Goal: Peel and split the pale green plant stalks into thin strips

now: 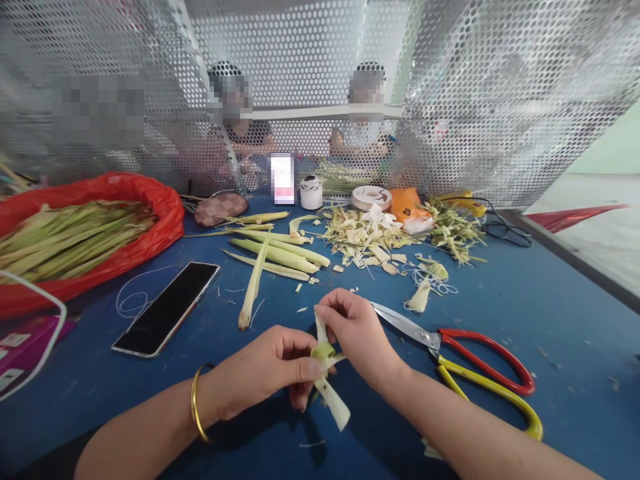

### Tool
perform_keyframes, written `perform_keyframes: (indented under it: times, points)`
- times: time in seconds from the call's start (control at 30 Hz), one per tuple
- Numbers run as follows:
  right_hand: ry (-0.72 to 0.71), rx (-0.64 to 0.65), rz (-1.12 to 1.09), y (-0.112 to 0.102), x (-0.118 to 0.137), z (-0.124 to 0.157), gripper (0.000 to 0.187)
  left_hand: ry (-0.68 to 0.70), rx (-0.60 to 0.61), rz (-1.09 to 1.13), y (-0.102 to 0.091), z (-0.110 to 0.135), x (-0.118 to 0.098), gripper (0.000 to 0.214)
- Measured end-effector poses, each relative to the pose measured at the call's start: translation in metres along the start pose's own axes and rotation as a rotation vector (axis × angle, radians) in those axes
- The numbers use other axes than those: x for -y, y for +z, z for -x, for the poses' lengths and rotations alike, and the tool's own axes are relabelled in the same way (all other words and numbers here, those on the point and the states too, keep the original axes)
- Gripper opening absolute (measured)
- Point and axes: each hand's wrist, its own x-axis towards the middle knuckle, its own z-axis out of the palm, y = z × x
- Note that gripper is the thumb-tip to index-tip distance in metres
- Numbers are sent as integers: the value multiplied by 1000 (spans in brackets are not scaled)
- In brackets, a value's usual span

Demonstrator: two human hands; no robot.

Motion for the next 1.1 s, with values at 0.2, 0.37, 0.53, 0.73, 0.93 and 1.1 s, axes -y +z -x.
perform_keyframes:
  times: [0.2, 0.37, 0.53, 0.73, 0.93, 1.1]
  points:
    - [-57, 6, 47, 5, -4, 3, 22, -50, -12, -68, 0, 0, 5, 32]
    - [-133, -13, 79, 3, -3, 2, 22, -28, -34, -64, 1, 0, 5, 25]
    - [-48, -58, -77, -6, 4, -1, 36, 69, -319, 58, -2, -4, 1, 26]
    - [14, 62, -143, -4, 5, 3, 33, 38, -302, 68, -4, -4, 0, 28]
    - [-68, -18, -134, -2, -3, 1, 28, 5, -268, 73, -2, -3, -1, 28]
    - [-121, -136, -84, -4, -6, -3, 24, 107, -412, 264, -7, -5, -1, 27]
